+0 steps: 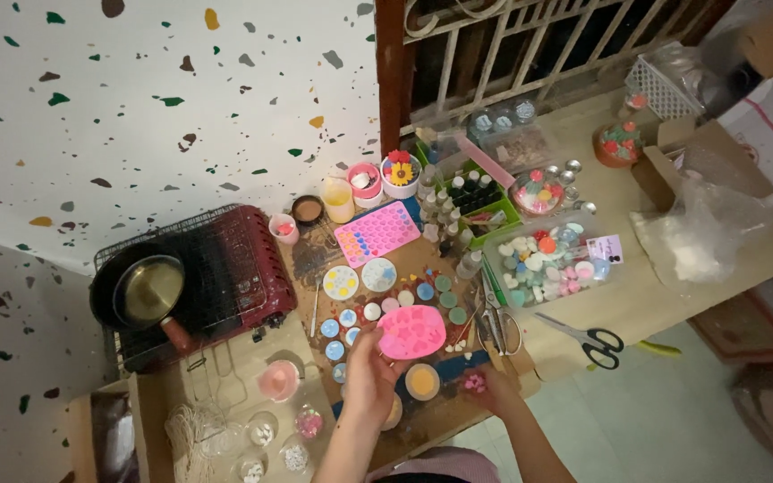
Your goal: Removing wax shapes from a silicone mold and assembling them onto wax bases.
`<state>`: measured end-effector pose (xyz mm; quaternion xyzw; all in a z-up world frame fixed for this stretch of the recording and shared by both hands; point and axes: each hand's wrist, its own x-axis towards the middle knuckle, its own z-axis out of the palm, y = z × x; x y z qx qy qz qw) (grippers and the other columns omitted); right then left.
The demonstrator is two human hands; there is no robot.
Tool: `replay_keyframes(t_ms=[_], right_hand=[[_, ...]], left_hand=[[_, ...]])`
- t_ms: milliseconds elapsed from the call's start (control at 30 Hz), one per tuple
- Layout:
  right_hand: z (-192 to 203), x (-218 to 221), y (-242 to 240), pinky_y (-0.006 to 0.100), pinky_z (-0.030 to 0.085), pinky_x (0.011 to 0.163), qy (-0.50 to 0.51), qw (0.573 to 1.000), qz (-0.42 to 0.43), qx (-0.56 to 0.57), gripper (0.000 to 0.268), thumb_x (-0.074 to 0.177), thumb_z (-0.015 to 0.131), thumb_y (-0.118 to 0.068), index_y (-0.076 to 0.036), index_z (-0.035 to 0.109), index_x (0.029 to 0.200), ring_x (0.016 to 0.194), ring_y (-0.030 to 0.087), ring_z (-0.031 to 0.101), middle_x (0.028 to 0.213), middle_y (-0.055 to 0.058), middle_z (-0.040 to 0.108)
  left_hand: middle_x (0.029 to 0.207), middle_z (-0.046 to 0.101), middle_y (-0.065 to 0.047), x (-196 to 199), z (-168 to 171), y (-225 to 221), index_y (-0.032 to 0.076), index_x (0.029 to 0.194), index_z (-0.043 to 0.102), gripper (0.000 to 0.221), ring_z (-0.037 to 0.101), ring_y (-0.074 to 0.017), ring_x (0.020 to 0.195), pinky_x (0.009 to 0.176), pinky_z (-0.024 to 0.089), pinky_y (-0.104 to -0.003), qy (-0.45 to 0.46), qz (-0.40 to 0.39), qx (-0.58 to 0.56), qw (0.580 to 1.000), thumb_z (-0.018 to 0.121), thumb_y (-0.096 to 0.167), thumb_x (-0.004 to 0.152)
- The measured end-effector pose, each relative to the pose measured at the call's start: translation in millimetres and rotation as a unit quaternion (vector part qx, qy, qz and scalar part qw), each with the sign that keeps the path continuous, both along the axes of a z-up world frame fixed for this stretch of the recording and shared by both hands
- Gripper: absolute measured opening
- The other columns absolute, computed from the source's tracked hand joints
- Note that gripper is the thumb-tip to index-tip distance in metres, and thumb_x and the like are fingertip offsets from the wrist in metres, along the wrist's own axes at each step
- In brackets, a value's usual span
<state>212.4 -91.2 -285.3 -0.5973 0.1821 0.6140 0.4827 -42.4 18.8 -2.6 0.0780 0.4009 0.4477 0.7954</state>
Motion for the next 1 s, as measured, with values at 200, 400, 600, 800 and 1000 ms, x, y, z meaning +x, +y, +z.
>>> replay_keyframes(t_ms=[200,400,600,800,1000], right_hand=[[-16,-3,3,0.049,0.055,0.071,-0.039,0.999,0.016,0.015,0.028,0.101,0.057,-0.018,0.009,0.061,0.099,0.079,0.032,0.057,0.090,0.023,0.061],[-2,-11,4,0.040,0.053,0.063,-0.166,0.979,0.120,0.023,0.037,0.103,0.058,-0.023,0.002,0.061,0.076,0.067,0.029,0.066,0.071,0.017,0.061],[-16,-8,7,0.034,0.049,0.058,-0.140,0.982,0.114,0.059,0.031,0.100,0.051,-0.016,0.012,0.064,0.099,0.073,0.032,0.070,0.086,0.025,0.071],[-10,-2,-3,0.032,0.054,0.075,-0.562,0.601,0.569,0.020,0.049,0.066,0.091,-0.037,-0.016,0.071,0.106,0.085,0.020,0.072,0.099,0.001,0.079],[110,-22,4,0.031,0.056,0.068,-0.528,0.811,0.251,0.017,0.035,0.080,0.072,-0.020,-0.004,0.077,0.111,0.074,0.022,0.074,0.089,0.009,0.080]], left_hand=[[0.115,0.061,-0.024,2,1,-1,-0.003,0.125,0.051,0.032,0.064,-0.0336,0.100,0.086,0.056,-0.045,-0.015,-0.016,0.001,1.000,0.049,0.012,0.096],[0.118,0.058,-0.025,1,18,-3,-0.006,0.129,0.048,0.037,0.063,-0.0346,0.103,0.090,0.055,-0.045,-0.001,-0.029,-0.001,1.000,0.046,0.014,0.098],[0.119,0.056,-0.025,-1,11,-3,-0.004,0.129,0.045,0.036,0.063,-0.0355,0.104,0.088,0.056,-0.045,-0.003,-0.024,0.002,1.000,0.047,0.009,0.097],[0.121,0.054,-0.023,0,7,-4,-0.003,0.136,0.046,0.039,0.062,-0.0337,0.106,0.090,0.058,-0.044,0.009,-0.026,0.005,1.000,0.048,0.008,0.099],[0.115,0.063,-0.024,1,26,-6,-0.009,0.132,0.052,0.036,0.067,-0.0309,0.099,0.091,0.058,-0.041,0.017,-0.068,0.012,0.997,0.052,0.011,0.102]])
